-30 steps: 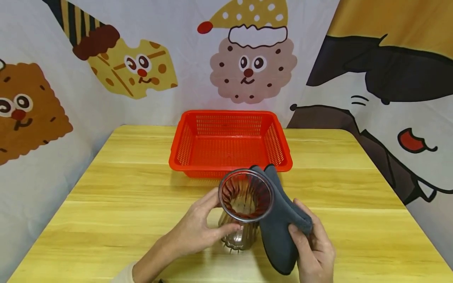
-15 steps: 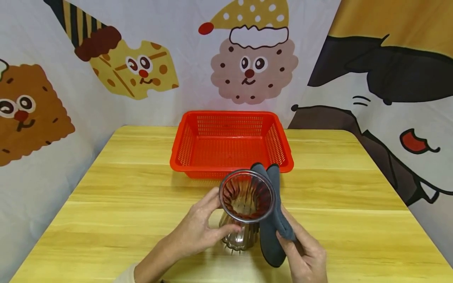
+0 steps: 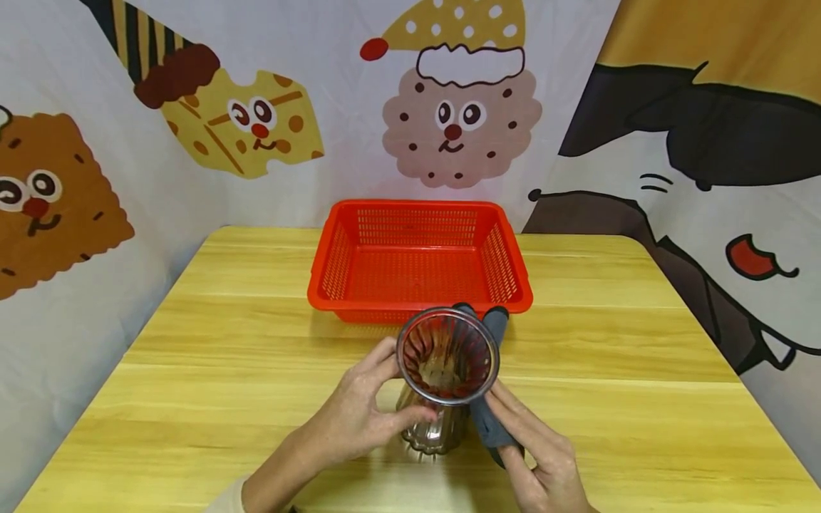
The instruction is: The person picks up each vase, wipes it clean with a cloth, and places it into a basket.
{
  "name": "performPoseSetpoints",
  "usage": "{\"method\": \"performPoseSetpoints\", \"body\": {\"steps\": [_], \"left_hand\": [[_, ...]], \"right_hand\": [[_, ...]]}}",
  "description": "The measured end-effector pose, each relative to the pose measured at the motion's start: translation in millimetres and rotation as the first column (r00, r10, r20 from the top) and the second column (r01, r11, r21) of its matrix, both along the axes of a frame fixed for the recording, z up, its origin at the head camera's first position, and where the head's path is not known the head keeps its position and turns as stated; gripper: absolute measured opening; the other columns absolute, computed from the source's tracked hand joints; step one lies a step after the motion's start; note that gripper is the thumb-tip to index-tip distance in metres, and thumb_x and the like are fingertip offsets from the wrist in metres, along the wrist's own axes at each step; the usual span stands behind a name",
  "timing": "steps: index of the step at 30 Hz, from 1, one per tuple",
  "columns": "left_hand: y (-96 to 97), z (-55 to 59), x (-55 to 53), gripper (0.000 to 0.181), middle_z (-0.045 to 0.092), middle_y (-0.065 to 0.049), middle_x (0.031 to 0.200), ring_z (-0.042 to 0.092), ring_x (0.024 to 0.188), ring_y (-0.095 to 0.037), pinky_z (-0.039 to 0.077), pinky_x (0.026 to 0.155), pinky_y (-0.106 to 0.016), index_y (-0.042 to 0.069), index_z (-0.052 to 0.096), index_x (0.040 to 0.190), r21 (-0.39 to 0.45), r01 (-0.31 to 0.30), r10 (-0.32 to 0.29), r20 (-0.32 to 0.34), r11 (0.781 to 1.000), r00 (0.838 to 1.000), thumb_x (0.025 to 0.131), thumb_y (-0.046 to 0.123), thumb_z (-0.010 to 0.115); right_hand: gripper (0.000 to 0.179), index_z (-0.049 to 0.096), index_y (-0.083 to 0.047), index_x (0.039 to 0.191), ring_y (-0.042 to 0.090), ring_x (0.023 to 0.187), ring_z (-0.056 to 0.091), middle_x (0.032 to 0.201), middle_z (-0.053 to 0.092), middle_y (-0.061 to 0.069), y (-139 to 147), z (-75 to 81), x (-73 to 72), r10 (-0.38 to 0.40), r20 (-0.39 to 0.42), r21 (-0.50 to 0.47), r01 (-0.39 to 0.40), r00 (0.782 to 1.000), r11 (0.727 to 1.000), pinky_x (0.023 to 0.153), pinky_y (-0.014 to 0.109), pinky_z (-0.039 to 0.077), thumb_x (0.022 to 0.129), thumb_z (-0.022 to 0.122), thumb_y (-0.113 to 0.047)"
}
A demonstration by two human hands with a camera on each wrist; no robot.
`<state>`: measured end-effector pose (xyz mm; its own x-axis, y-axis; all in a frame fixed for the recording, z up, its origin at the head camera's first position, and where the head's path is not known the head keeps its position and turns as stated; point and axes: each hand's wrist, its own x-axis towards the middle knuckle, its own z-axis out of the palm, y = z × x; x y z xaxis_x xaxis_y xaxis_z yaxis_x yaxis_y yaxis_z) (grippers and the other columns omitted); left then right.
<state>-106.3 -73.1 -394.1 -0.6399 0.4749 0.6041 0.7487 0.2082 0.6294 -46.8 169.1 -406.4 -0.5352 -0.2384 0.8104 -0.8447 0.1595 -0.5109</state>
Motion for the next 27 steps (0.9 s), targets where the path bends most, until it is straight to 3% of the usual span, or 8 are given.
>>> {"method": "performPoseSetpoints", "body": {"steps": [13,17,24,27], "left_hand": [[0.7,-1.1,0.9,0.059,0.058,-0.004,0.127,0.061,0.117,-0.019,0.053,0.101,-0.039,0.009,0.066,0.130,0.017,0.002,-0.002,0.021,1.000,1.000,0.077,0.020,0.090],[0.2,-0.7,1.7,0.059,0.058,-0.003,0.127,0.060,0.118,-0.019,0.053,0.102,-0.040,0.012,0.066,0.131,0.020,-0.008,0.007,0.025,1.000,1.000,0.078,0.021,0.090],[0.1,-0.5,1.0,0.058,0.058,-0.002,0.128,0.060,0.118,-0.019,0.053,0.101,-0.039,0.012,0.067,0.129,0.022,-0.012,0.011,0.025,1.000,1.000,0.077,0.020,0.090],[-0.1,0.1,1.0,0.059,0.058,-0.002,0.128,0.061,0.117,-0.019,0.054,0.100,-0.039,0.011,0.067,0.129,0.025,-0.010,0.010,0.023,1.000,1.000,0.076,0.018,0.091]], "right_hand": [[0.033,0.060,0.019,0.125,0.025,0.134,0.051,0.140,0.054,0.028,7,2.4,-5.3,0.011,-0.051,0.053,-0.008,0.999,0.999,0.105,0.027,0.045,0.107,0.051,-0.006],[0.034,0.063,0.017,0.123,0.024,0.132,0.053,0.138,0.057,0.026,10,-1.6,-5.3,-0.036,-0.049,0.083,0.040,0.998,0.996,0.105,0.025,0.046,0.108,0.050,-0.010],[0.037,0.068,0.006,0.125,0.021,0.126,0.059,0.134,0.062,0.019,15,-7.9,-0.3,-0.161,0.055,0.161,0.150,0.985,0.975,0.100,0.023,0.049,0.109,0.051,-0.022],[0.030,0.069,0.005,0.125,0.021,0.125,0.059,0.134,0.063,0.018,16,-9.6,0.8,-0.172,0.067,0.173,0.158,0.983,0.972,0.101,0.023,0.049,0.107,0.055,-0.015]]}}
